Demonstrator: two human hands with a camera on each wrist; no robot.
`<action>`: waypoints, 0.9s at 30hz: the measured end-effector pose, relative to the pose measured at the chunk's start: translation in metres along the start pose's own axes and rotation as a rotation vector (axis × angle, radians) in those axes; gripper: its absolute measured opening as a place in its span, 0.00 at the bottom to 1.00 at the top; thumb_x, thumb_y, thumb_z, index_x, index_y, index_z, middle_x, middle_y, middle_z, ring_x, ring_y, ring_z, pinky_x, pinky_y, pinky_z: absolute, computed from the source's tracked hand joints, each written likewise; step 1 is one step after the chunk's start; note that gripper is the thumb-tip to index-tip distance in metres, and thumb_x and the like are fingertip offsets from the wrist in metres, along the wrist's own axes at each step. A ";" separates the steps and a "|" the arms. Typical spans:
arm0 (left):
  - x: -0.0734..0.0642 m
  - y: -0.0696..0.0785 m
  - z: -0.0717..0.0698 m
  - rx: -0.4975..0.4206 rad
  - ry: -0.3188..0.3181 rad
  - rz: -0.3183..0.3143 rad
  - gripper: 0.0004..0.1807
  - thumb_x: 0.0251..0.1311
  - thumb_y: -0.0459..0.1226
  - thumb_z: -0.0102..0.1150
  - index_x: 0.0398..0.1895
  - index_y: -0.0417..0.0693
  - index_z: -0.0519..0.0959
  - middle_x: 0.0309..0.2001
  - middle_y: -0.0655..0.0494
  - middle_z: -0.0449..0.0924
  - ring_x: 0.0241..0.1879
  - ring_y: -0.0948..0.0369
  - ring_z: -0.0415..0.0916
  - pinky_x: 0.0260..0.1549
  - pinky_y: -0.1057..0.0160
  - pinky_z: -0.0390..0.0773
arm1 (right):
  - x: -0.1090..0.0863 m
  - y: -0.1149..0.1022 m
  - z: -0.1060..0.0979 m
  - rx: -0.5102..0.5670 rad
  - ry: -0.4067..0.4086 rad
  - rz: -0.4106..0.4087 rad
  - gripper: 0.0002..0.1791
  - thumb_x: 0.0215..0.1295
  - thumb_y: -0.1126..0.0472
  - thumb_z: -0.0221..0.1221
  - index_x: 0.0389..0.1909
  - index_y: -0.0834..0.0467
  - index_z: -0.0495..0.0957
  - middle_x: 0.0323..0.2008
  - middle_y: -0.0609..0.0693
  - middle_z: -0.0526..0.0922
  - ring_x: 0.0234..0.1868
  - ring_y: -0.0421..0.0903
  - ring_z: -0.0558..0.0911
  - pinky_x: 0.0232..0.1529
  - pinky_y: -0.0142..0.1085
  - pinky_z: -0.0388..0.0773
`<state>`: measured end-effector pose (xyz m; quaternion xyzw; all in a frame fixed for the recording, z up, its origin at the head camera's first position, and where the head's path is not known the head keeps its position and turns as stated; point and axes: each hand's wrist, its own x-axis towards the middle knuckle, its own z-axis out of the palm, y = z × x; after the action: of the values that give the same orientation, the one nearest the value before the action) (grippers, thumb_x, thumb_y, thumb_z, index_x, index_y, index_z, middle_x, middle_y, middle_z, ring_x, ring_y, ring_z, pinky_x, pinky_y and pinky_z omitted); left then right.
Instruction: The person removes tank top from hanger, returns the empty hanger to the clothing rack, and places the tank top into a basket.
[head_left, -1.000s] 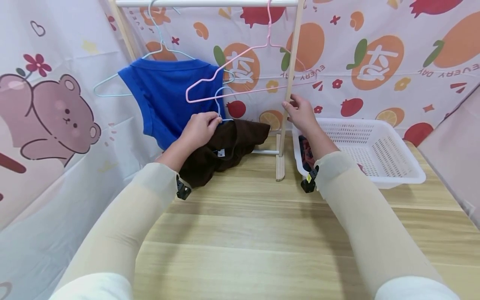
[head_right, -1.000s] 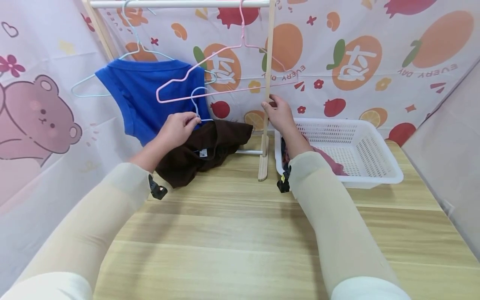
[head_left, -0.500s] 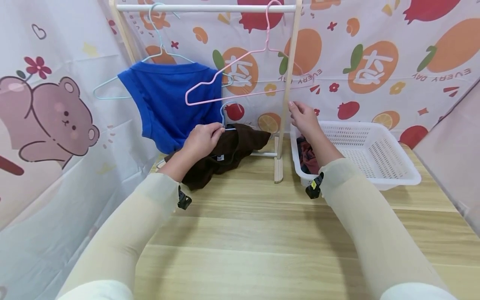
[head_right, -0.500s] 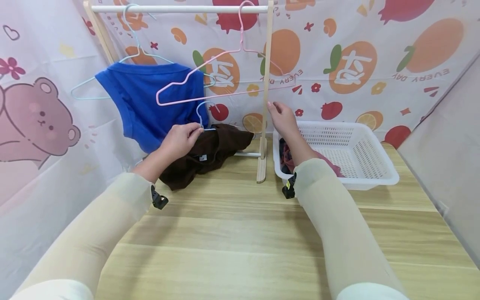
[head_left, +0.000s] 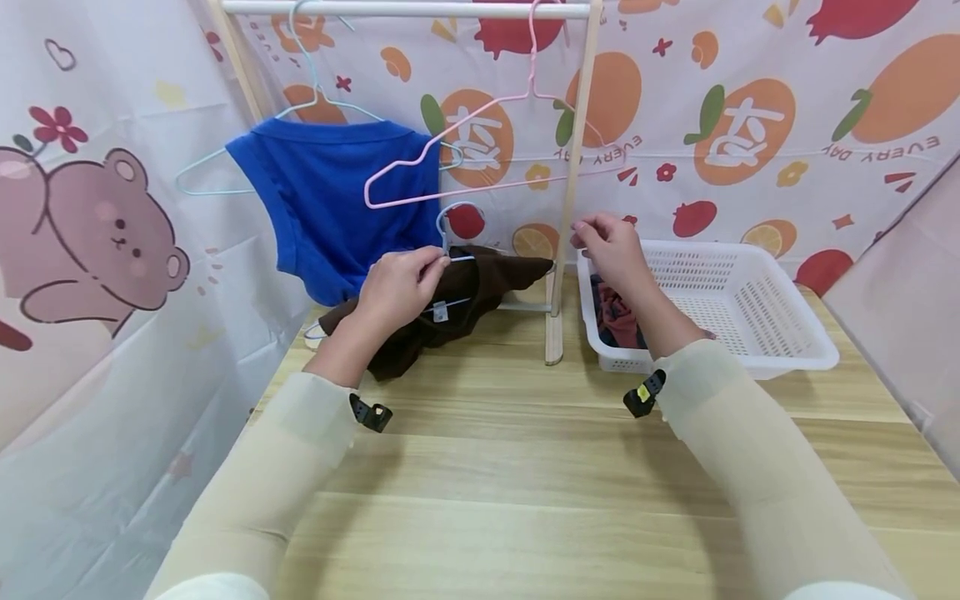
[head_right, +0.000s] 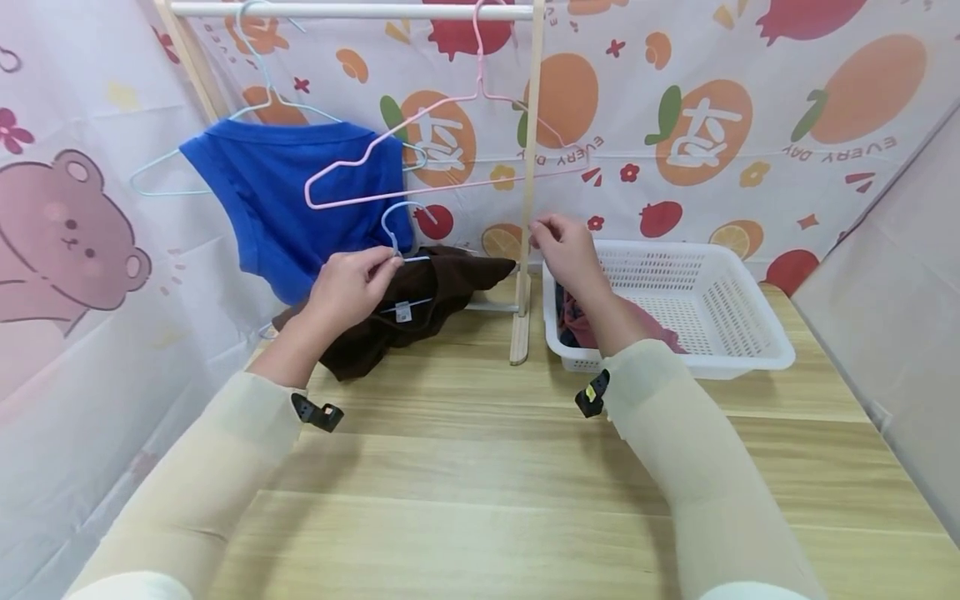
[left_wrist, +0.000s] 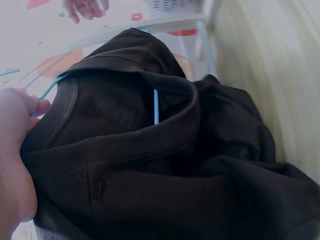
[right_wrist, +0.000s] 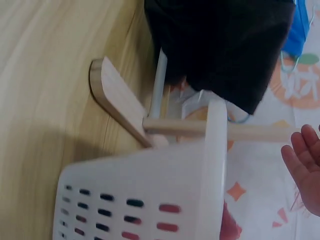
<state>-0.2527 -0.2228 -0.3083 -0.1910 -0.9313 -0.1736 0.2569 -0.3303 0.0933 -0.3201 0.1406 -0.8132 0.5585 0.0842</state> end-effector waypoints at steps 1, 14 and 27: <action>-0.001 0.002 -0.003 -0.005 0.012 0.002 0.13 0.71 0.46 0.52 0.36 0.49 0.82 0.22 0.52 0.77 0.25 0.52 0.74 0.28 0.56 0.74 | -0.003 -0.002 0.002 -0.007 -0.009 -0.025 0.19 0.75 0.49 0.51 0.51 0.61 0.79 0.42 0.56 0.83 0.47 0.50 0.82 0.50 0.39 0.81; -0.012 0.019 -0.029 -0.113 0.160 0.011 0.13 0.69 0.43 0.55 0.36 0.44 0.85 0.24 0.51 0.80 0.24 0.57 0.72 0.28 0.62 0.74 | -0.031 -0.024 0.026 -0.214 -0.019 -0.434 0.16 0.71 0.54 0.58 0.54 0.57 0.81 0.49 0.53 0.81 0.51 0.46 0.78 0.55 0.45 0.77; -0.007 0.050 -0.025 -0.299 0.185 0.100 0.10 0.65 0.39 0.58 0.30 0.45 0.85 0.21 0.54 0.79 0.21 0.62 0.68 0.23 0.66 0.68 | -0.063 -0.033 0.055 -0.324 0.104 -0.777 0.24 0.60 0.55 0.68 0.59 0.52 0.80 0.47 0.54 0.81 0.48 0.50 0.77 0.51 0.46 0.71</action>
<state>-0.2152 -0.1917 -0.2808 -0.2561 -0.8568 -0.3141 0.3187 -0.2589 0.0397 -0.3293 0.3935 -0.7716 0.3564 0.3504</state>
